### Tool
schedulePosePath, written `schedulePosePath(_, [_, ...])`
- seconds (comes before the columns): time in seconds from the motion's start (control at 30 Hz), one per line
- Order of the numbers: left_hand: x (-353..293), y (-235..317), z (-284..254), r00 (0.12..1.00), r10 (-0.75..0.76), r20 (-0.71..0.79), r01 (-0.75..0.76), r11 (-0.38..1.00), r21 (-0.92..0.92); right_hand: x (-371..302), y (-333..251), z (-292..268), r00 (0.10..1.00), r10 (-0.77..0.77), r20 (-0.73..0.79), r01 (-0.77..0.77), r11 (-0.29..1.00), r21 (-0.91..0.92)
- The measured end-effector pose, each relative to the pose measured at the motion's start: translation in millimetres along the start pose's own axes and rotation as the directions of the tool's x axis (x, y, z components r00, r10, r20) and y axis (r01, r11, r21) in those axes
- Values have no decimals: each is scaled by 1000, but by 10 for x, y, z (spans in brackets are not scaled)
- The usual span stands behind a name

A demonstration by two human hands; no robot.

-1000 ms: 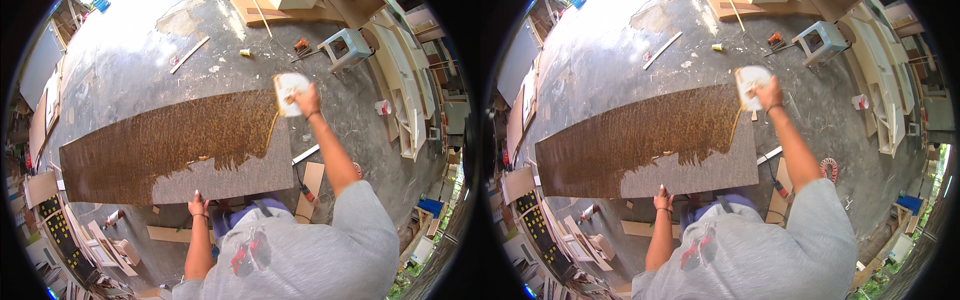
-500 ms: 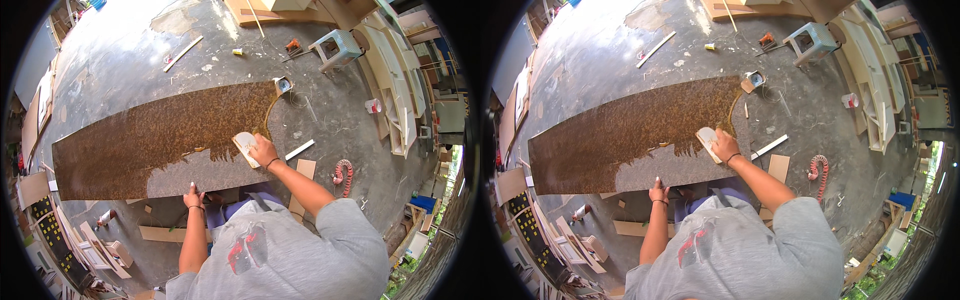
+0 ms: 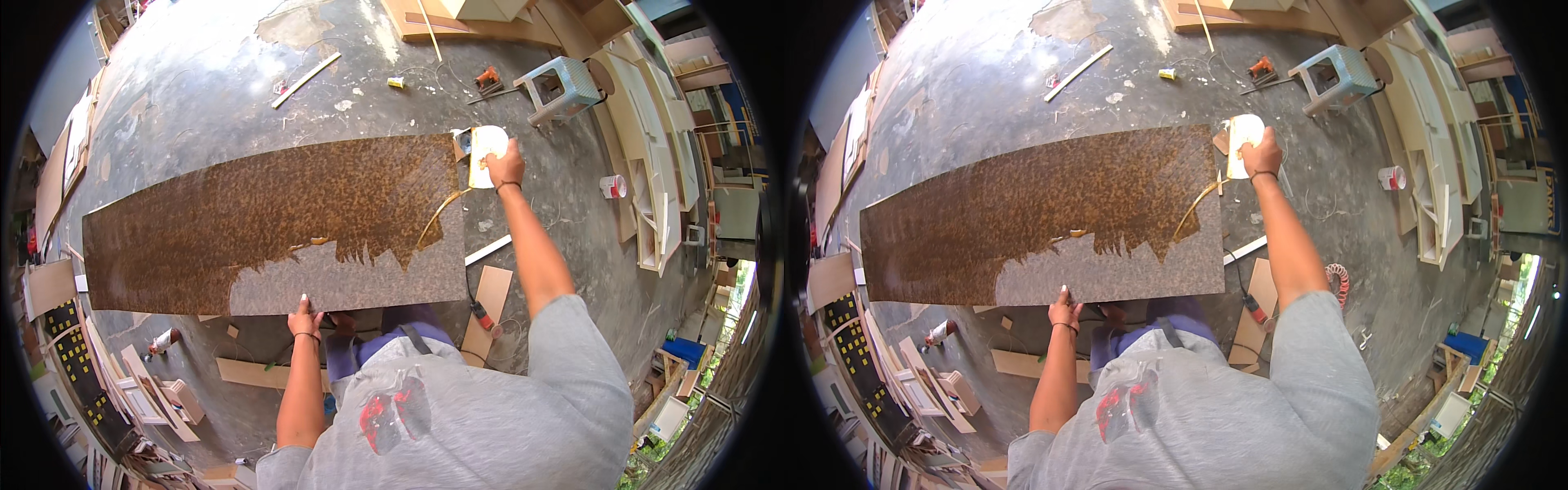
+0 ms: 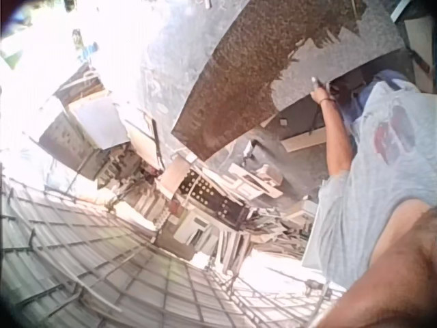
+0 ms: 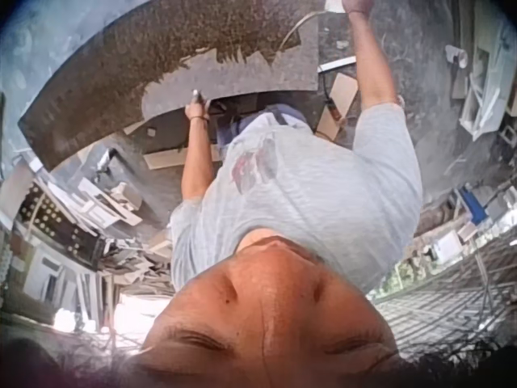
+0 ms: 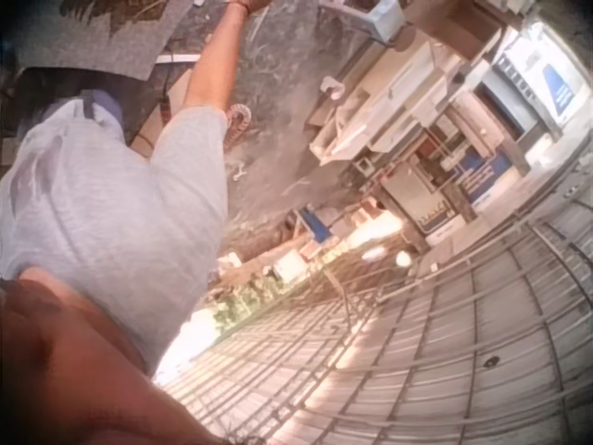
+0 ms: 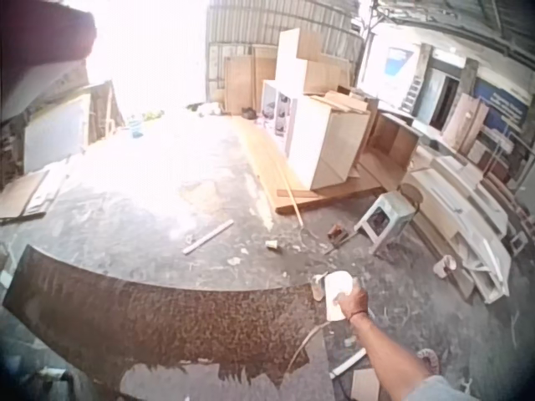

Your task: The person pours adhesive from a container onto a large wooden panel and a thin wooden strip, then uses a handheld spreader to coat the surfaces evenly.

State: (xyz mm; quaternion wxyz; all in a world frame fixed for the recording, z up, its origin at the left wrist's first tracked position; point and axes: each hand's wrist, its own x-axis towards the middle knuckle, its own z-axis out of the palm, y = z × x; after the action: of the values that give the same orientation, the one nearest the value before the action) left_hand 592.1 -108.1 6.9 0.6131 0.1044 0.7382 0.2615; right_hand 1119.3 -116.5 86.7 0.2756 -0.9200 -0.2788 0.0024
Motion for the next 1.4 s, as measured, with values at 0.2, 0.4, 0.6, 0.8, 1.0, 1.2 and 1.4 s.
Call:
schedulePosePath(0.2, [39, -66, 5, 999, 33, -9, -33, 999, -18, -1739, -509, 47, 947, -136, 290, 74, 974, 214])
schedulePosePath(0.4, [128, -105, -54, 1000, 25, -16, -24, 999, 27, -1576, -78, 308, 964, -55, 260, 57, 998, 0])
schedulePosePath(0.6, [90, -55, 81, 999, 33, 14, -33, 999, -21, -756, 267, -372, 993, 111, -41, -111, 994, -14])
schedulePosePath(0.8, [158, -102, -28, 999, 39, -31, -39, 999, 3, -2111, -486, -164, 958, -103, 268, 62, 986, 157])
schedulePosePath(1.0, [90, -110, -45, 999, 21, 35, -21, 1000, 5, -2358, 223, 14, 991, -98, 90, 93, 994, 57])
schedulePosePath(1.2, [139, -76, -43, 999, 23, 38, -22, 999, -26, -1922, 1016, -724, 945, 328, 10, -325, 939, -112])
schedulePosePath(1.4, [85, -96, 11, 998, 56, -18, -57, 995, -76, -1580, 579, -1208, 992, 117, -41, -104, 965, 240])
